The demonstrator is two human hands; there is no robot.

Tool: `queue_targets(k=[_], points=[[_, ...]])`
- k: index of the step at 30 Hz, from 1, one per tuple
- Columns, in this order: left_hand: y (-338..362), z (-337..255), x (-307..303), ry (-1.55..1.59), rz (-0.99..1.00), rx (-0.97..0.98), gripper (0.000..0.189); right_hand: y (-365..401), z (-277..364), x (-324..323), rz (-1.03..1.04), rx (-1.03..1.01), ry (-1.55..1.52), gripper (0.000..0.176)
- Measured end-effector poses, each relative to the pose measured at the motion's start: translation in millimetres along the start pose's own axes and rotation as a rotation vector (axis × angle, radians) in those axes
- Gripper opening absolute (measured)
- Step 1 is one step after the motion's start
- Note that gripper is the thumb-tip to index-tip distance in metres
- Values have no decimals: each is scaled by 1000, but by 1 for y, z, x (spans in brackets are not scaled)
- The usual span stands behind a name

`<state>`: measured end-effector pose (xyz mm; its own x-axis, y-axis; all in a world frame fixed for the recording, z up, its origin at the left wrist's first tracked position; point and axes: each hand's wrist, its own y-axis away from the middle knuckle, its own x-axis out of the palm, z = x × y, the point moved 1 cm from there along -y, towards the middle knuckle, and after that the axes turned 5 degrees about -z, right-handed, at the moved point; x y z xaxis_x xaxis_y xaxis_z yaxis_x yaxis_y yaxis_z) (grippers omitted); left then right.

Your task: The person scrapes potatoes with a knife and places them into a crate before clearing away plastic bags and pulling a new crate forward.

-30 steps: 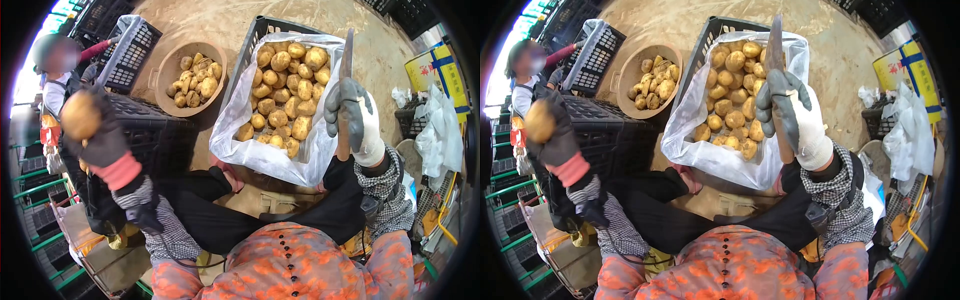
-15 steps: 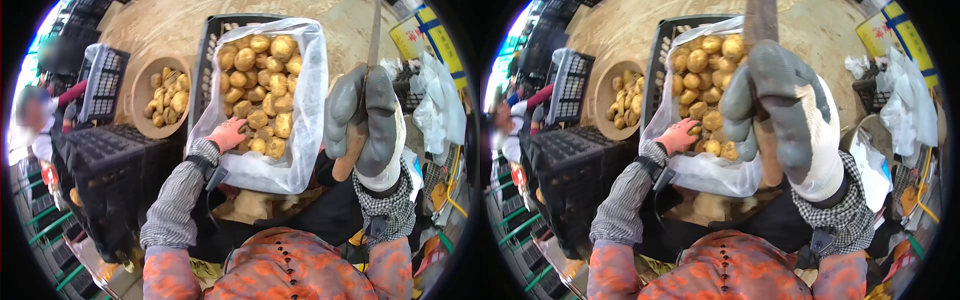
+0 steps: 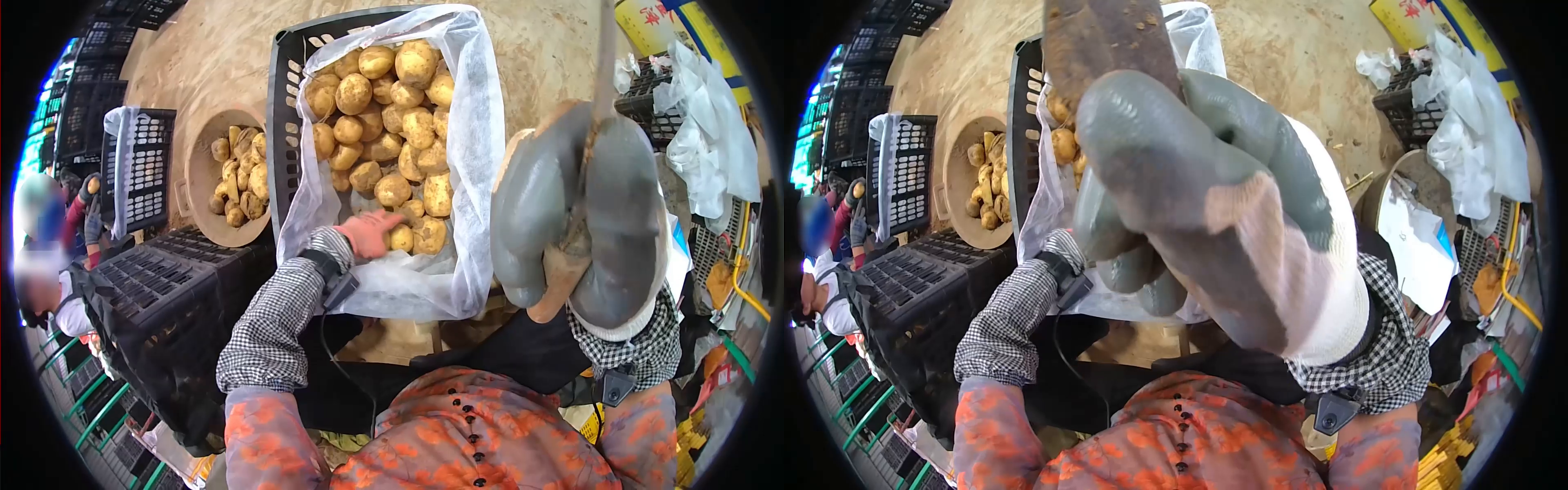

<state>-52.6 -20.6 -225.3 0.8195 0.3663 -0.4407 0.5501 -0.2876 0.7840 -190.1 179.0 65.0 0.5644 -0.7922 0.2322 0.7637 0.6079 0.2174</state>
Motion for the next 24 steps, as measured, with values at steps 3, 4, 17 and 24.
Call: queue_targets(k=[3,4,17,24], points=[[4,-32,0,-153,253,-14,93,1,-1,4,26,4,-22,50],[-8,-25,9,-128,280,-27,96,1,-3,5,32,8,-29,50],[34,13,8,1270,-246,41,55,-6,-13,2,-11,8,-68,36],[139,-54,-23,1265,-341,134,62,-12,-39,15,66,-17,-85,39]])
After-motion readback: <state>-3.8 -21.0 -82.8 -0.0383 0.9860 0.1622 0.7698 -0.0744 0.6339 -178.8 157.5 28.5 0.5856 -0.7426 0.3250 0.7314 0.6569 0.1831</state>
